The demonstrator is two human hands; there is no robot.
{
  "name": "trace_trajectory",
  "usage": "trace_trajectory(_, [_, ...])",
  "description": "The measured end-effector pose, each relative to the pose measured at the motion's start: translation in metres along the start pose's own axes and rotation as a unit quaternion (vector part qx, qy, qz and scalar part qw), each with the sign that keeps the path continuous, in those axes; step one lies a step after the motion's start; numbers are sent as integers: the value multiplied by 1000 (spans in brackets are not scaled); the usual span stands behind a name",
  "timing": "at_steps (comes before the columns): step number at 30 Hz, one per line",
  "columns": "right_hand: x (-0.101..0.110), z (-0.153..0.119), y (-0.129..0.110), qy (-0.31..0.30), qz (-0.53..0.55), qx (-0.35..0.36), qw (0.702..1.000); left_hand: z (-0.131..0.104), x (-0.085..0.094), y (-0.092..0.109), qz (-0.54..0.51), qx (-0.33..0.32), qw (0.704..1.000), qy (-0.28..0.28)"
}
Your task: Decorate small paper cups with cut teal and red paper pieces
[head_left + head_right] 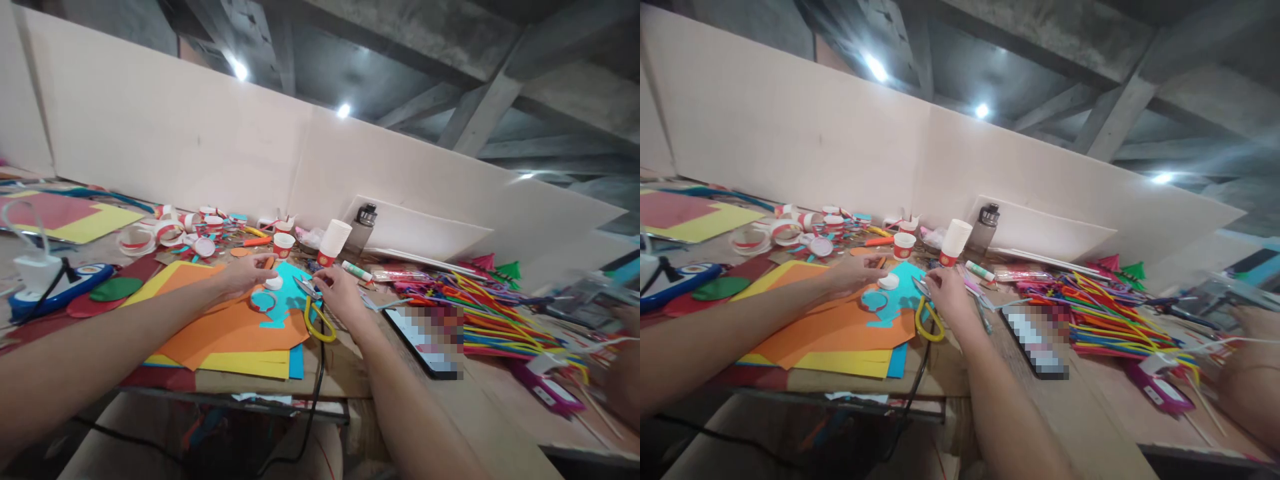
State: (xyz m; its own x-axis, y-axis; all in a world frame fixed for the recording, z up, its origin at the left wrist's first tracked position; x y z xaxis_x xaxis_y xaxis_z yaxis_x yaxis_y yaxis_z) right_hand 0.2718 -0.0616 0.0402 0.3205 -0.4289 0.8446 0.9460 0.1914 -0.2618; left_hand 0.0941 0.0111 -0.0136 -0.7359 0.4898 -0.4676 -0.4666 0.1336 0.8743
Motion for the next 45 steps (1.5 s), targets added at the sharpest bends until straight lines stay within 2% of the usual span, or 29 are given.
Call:
trace_trajectory(3, [-5, -2, -1, -7, 1, 6, 1000, -4, -2, -3, -39, 42, 998, -2])
trace_trajectory(8, [-13, -6, -11, -4, 28, 26, 999, -11, -18, 3, -153, 91, 977, -113])
trace_trajectory(11, [-14, -7, -16, -4, 42, 37, 998, -13, -23, 4, -165, 105, 967, -164])
trace_trajectory(14, [-14, -9, -18, 0, 49, 39, 998, -14, -26, 3, -152, 109, 965, -184])
trace_trajectory(23, [-16, -9, -20, -7, 48, 40, 998, -16, -24, 3, -131, 113, 975, -141])
trace_trajectory(27, [-16, -9, -20, -10, 42, 38, 998, -14, -20, 4, -134, 98, 979, -117])
trace_trajectory(33, [-9, -6, -12, 27, 29, 35, 999, -9, -10, 10, -125, 46, 990, -50])
trace_trajectory(38, [-13, -5, -10, 15, 19, 37, 999, -4, -5, 8, -129, 58, 988, -55])
trace_trajectory(41, [-16, -7, -17, -14, 48, 53, 997, -2, -2, 5, -118, 67, 989, -58])
trace_trajectory(45, [-24, -16, -39, -99, 80, 113, 985, -1, 1, 4, -118, 66, 990, -51])
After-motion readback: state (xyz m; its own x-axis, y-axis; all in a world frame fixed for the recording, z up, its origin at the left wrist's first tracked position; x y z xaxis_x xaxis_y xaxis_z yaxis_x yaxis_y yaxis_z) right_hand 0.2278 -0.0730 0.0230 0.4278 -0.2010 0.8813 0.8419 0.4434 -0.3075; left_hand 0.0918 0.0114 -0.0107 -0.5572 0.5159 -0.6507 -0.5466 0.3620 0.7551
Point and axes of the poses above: each hand's wrist, its own z-axis towards the middle knuckle, its own x-axis out of the back of the hand, y = z × x, the point moved 8 cm from there along z, towards the middle knuckle, and after that the axes turned 12 degrees about -z, right-handed, at the moved point
